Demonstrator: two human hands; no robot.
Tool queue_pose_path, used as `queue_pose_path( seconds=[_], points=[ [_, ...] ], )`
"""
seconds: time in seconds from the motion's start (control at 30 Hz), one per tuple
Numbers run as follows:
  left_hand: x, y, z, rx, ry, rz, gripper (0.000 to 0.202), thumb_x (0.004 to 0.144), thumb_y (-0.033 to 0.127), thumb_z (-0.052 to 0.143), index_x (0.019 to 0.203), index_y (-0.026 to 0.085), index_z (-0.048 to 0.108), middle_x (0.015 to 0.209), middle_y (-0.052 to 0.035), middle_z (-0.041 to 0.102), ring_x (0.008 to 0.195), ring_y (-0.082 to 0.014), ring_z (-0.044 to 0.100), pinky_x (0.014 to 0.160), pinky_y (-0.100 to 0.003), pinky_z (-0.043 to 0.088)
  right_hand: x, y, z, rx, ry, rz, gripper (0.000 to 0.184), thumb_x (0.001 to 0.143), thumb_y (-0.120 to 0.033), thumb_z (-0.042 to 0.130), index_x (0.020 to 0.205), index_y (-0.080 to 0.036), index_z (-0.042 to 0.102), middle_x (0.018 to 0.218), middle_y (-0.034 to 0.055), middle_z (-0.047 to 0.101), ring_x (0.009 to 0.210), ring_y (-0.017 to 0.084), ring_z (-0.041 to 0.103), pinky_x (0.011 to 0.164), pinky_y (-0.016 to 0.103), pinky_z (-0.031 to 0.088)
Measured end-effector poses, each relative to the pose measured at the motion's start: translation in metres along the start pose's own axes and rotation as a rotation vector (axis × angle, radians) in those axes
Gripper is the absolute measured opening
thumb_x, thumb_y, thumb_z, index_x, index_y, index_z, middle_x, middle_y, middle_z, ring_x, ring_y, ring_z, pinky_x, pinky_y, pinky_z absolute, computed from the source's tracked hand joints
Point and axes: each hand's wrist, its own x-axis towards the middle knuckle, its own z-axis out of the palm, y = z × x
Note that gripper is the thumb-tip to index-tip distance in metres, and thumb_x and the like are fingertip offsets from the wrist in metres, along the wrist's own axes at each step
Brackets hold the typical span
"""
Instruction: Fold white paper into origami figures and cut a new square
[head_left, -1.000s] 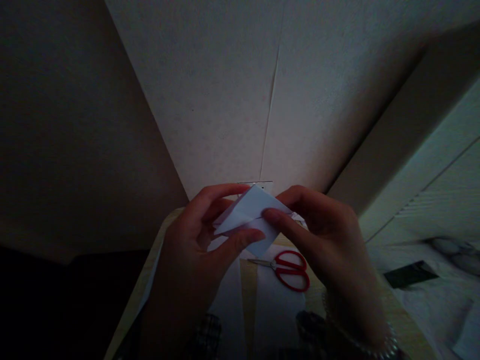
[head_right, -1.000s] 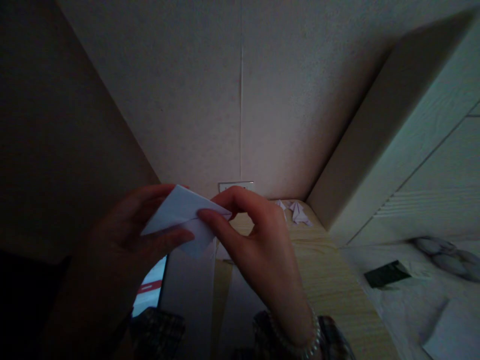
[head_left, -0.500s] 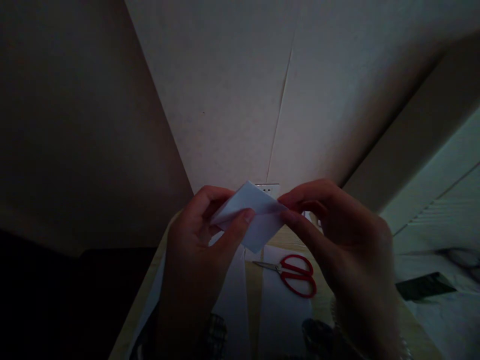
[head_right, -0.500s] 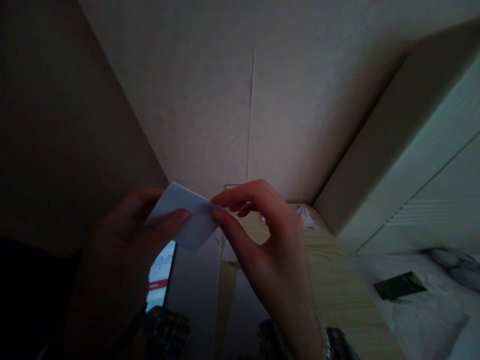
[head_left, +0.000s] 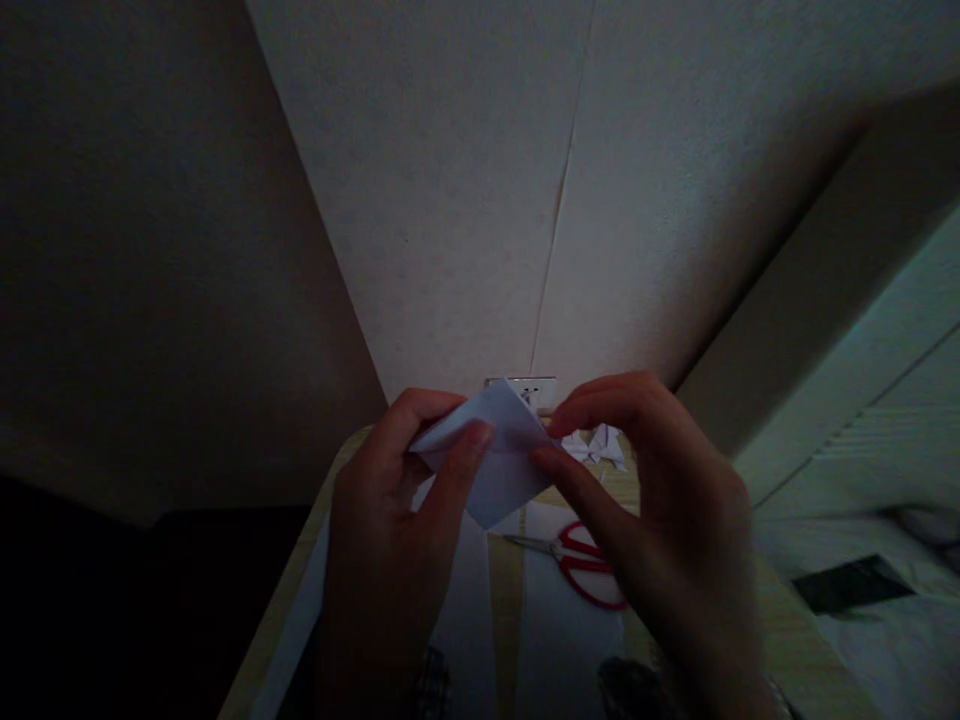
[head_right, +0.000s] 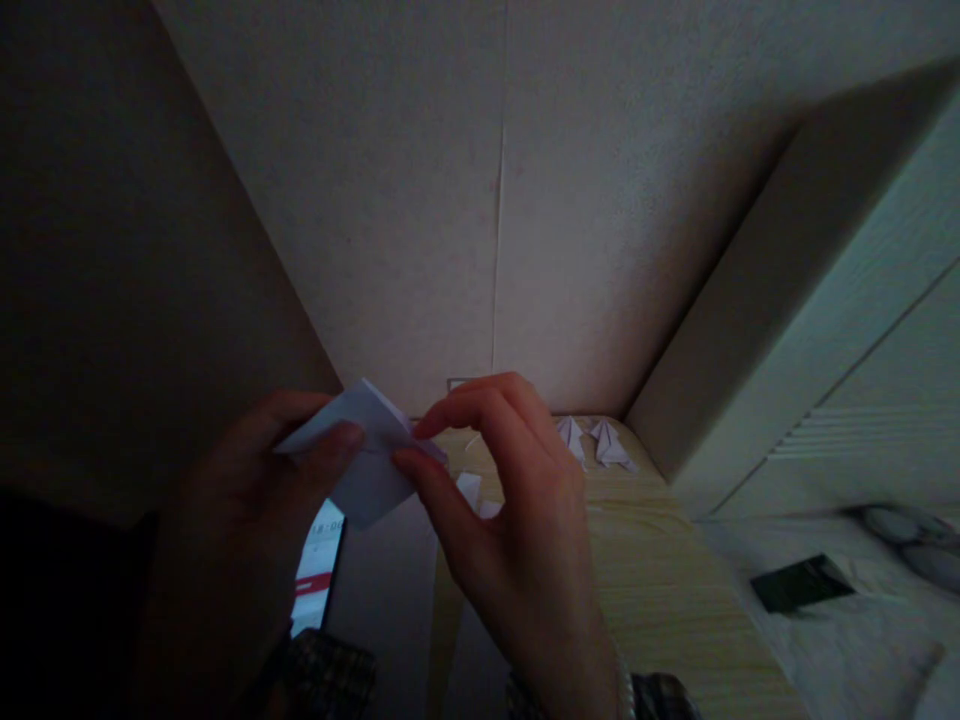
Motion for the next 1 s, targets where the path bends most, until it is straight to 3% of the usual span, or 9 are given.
queue_pose_path(
  seconds=[0.13, 0.37, 0.47, 0.7, 0.9, 1.0],
  points=[
    [-0.002, 0.001, 0.002, 0.052, -0.024, 0.054, 0.007, 0.081, 0.024, 0.062, 0.074, 0.025, 0.063, 0.063, 0.0064, 0.063, 0.055, -0.0113, 0.059, 0.046, -0.019, 0.045, -0.001, 0.0, 0.004, -0.005, -0.007, -0.032, 0.014, 0.083, -0.013, 0.068, 0.088, -0.022, 0.058, 0.088, -0.0032, 0.058, 0.085, 0.011, 0.055, 0.075, 0.024, 0.046],
    [-0.005, 0.002, 0.006, 0.118, -0.103, 0.128, 0.006, 0.083, 0.023, 0.062, 0.077, 0.024, 0.063, 0.068, 0.0062, 0.067, 0.063, -0.011, 0.063, 0.056, -0.02, 0.048, -0.001, -0.001, 0.007, -0.118, 0.095, -0.058, 0.01, 0.085, -0.013, 0.065, 0.088, -0.02, 0.059, 0.089, -0.0003, 0.058, 0.086, 0.013, 0.055, 0.075, 0.027, 0.045],
    [-0.006, 0.0, 0.007, 0.212, -0.154, 0.226, 0.007, 0.085, 0.019, 0.061, 0.085, 0.025, 0.064, 0.074, 0.0063, 0.07, 0.066, -0.0107, 0.066, 0.059, -0.019, 0.049, 0.0, -0.001, 0.006, -0.16, 0.111, -0.035, 0.009, 0.085, -0.016, 0.066, 0.083, -0.02, 0.059, 0.085, -0.0008, 0.056, 0.083, 0.013, 0.054, 0.072, 0.026, 0.044],
    [-0.005, -0.007, 0.01, 0.389, -0.119, 0.504, 0.014, 0.087, 0.017, 0.06, 0.099, 0.023, 0.065, 0.091, 0.0017, 0.076, 0.077, -0.0129, 0.071, 0.073, -0.019, 0.052, -0.002, -0.001, 0.004, -0.051, 0.072, 0.108, 0.01, 0.086, -0.015, 0.063, 0.08, -0.021, 0.057, 0.078, -0.0037, 0.059, 0.073, 0.011, 0.057, 0.066, 0.024, 0.045],
    [-0.003, -0.008, 0.01, 0.421, -0.171, 0.6, 0.019, 0.09, 0.012, 0.055, 0.106, 0.018, 0.065, 0.094, -0.0002, 0.078, 0.078, -0.0123, 0.074, 0.072, -0.016, 0.053, -0.005, -0.004, 0.006, -0.111, 0.124, 0.085, 0.014, 0.085, -0.012, 0.064, 0.077, -0.021, 0.057, 0.075, -0.0058, 0.059, 0.07, 0.008, 0.056, 0.064, 0.02, 0.044],
    [-0.002, -0.011, 0.009, 0.419, -0.131, 0.65, 0.02, 0.09, 0.012, 0.055, 0.106, 0.018, 0.064, 0.091, 0.0012, 0.079, 0.073, -0.0118, 0.074, 0.067, -0.016, 0.054, -0.005, -0.007, 0.006, -0.14, 0.127, 0.056, 0.015, 0.085, -0.01, 0.064, 0.077, -0.02, 0.058, 0.073, -0.0062, 0.059, 0.068, 0.006, 0.057, 0.062, 0.018, 0.044]
  ],
)
